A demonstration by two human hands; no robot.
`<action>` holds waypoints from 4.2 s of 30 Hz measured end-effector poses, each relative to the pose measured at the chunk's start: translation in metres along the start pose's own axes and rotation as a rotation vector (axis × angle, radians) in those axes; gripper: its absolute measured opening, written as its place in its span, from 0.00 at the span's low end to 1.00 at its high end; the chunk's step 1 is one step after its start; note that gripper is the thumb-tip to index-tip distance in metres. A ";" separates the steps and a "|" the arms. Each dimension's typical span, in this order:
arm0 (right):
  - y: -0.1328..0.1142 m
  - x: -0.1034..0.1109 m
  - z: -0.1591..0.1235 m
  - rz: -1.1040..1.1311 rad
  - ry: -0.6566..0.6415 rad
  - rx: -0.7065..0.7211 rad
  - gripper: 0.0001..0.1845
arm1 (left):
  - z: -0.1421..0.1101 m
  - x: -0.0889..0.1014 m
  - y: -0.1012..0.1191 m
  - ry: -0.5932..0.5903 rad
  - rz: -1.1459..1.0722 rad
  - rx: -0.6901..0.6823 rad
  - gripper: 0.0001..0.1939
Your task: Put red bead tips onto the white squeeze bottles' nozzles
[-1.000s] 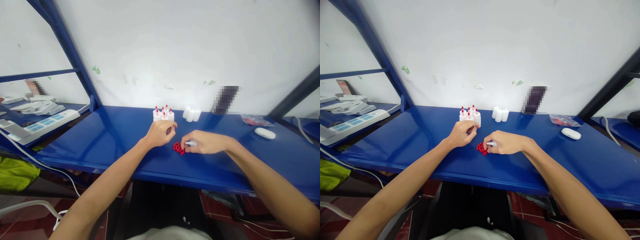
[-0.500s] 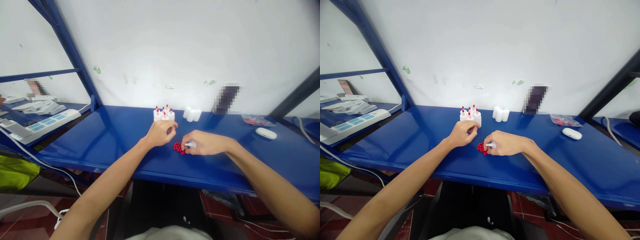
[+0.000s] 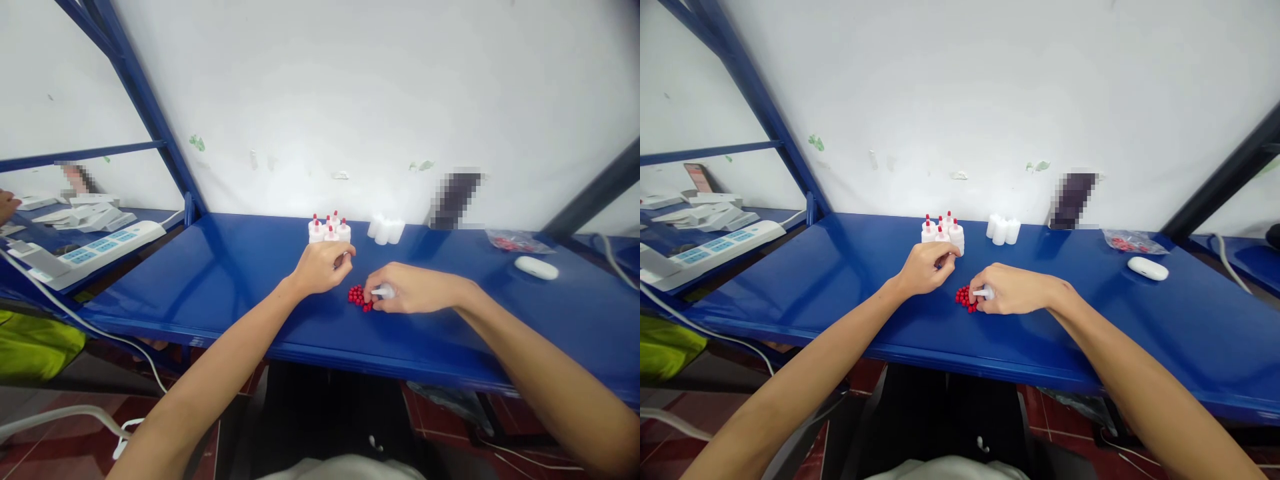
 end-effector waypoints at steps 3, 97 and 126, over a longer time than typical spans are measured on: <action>-0.001 -0.001 0.000 0.019 -0.004 0.004 0.07 | 0.000 0.000 0.000 -0.003 0.003 0.000 0.09; 0.079 0.054 0.004 0.248 1.068 0.127 0.13 | -0.013 -0.062 -0.003 -0.742 0.253 0.059 0.22; 0.085 0.048 0.010 0.248 0.976 0.004 0.15 | 0.003 -0.019 0.014 -0.165 -0.040 -0.046 0.18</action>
Point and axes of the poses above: each hand's wrist, its own z-axis towards the middle knuckle, its own x-axis out of the back of the hand, y = z × x, the point moved 7 cm from there along z, towards the middle knuckle, and after that the axes turned 11 degrees about z, right-handed, at the moved point
